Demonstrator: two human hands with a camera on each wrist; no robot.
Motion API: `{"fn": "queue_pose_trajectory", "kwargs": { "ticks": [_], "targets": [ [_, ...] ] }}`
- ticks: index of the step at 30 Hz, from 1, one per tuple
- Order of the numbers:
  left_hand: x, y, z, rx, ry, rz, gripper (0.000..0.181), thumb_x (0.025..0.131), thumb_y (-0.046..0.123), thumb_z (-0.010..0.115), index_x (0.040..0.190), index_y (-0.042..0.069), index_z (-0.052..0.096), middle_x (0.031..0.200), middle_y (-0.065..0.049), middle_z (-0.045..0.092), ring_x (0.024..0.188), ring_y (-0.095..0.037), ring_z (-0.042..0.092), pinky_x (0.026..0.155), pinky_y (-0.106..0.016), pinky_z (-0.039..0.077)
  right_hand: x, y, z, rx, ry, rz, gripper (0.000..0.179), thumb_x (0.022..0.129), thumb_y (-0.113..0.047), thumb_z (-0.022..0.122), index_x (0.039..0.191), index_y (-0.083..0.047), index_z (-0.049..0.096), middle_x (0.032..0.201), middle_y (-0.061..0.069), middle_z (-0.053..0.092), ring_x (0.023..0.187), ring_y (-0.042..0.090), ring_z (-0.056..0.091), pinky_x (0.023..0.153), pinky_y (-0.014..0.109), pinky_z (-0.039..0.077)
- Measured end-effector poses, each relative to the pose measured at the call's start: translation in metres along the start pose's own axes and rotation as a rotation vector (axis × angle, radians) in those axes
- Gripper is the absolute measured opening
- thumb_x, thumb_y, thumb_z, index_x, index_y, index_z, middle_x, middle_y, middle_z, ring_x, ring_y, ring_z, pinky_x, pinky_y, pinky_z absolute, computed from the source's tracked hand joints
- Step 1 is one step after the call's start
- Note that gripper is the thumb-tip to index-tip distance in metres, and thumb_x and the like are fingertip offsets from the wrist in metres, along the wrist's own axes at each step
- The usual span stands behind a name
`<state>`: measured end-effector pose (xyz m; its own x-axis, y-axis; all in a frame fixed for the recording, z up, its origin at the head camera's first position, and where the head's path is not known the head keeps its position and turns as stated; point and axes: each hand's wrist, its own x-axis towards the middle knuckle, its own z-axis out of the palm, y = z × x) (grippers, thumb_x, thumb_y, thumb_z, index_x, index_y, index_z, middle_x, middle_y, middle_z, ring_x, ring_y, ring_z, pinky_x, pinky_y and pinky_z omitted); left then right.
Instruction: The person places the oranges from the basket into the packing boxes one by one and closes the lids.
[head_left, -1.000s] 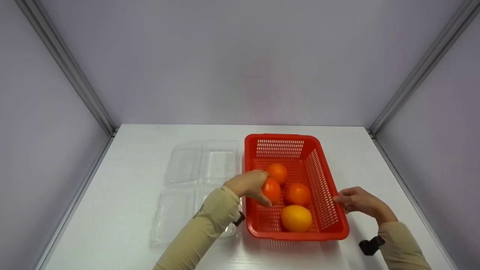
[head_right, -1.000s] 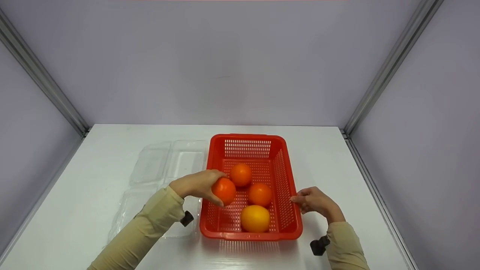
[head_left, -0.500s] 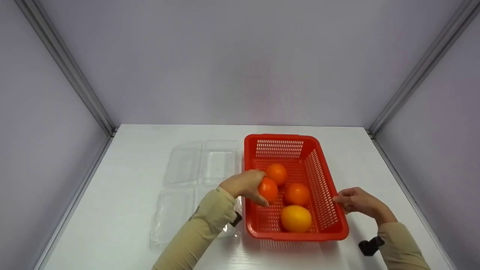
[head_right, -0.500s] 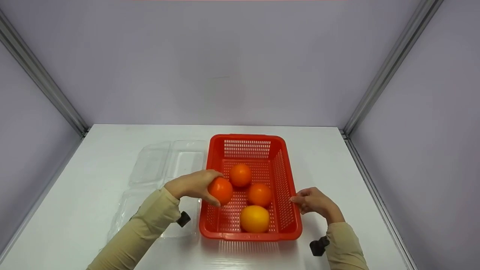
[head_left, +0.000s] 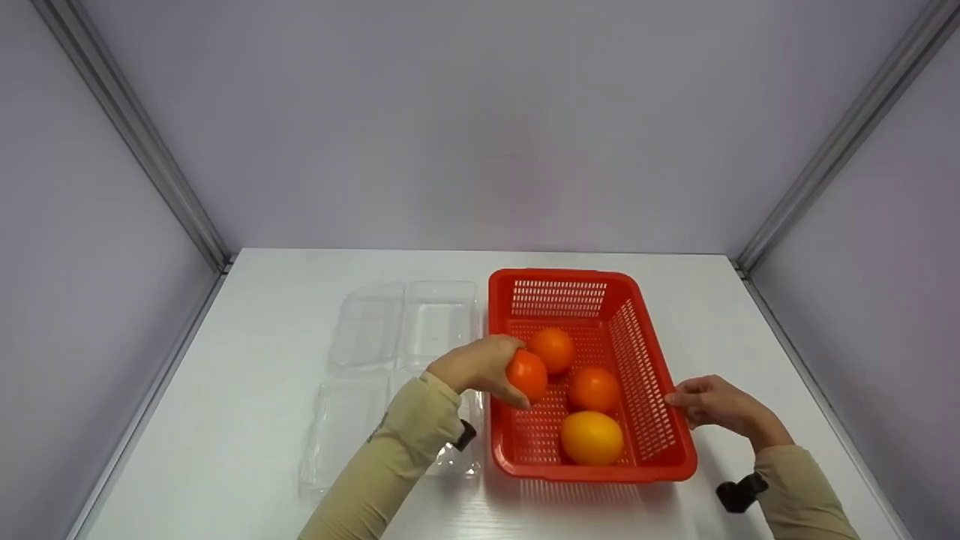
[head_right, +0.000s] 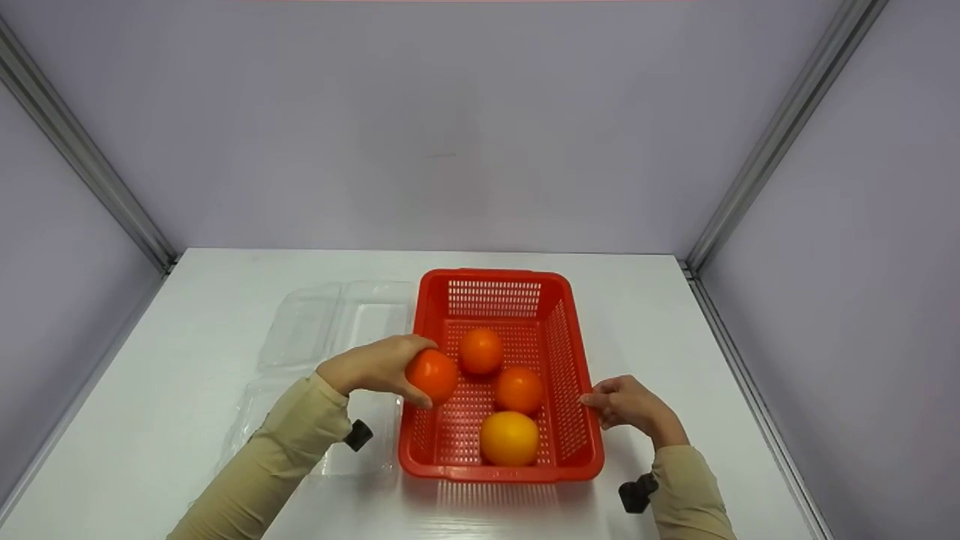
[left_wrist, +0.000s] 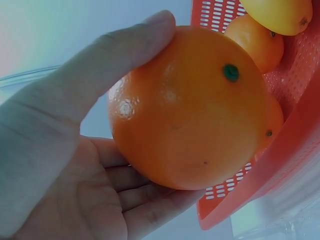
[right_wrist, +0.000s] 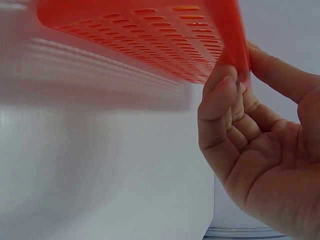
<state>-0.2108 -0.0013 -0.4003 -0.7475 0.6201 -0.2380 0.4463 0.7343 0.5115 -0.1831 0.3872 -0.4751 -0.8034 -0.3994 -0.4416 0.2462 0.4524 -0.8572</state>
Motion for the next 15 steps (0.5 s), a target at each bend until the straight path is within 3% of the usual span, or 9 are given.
{"fn": "queue_pose_trajectory", "kwargs": {
  "ticks": [15],
  "targets": [
    [-0.010, -0.011, -0.004, -0.069, 0.016, 0.007, 0.079, 0.071, 0.029, 0.084, 0.134, -0.003, 0.049, 0.128, -0.018, 0.060, 0.115, -0.030, 0.059, 0.102, -0.041, 0.049, 0.002, 0.003, -0.001, -0.005, -0.004, 0.004, 0.041, 0.099, -0.022, 0.052, 0.116, 0.015, 0.055, 0.089, -0.005, 0.071, 0.074, 0.006, 0.065, 0.073, 0.025, 0.058]
  ]
}}
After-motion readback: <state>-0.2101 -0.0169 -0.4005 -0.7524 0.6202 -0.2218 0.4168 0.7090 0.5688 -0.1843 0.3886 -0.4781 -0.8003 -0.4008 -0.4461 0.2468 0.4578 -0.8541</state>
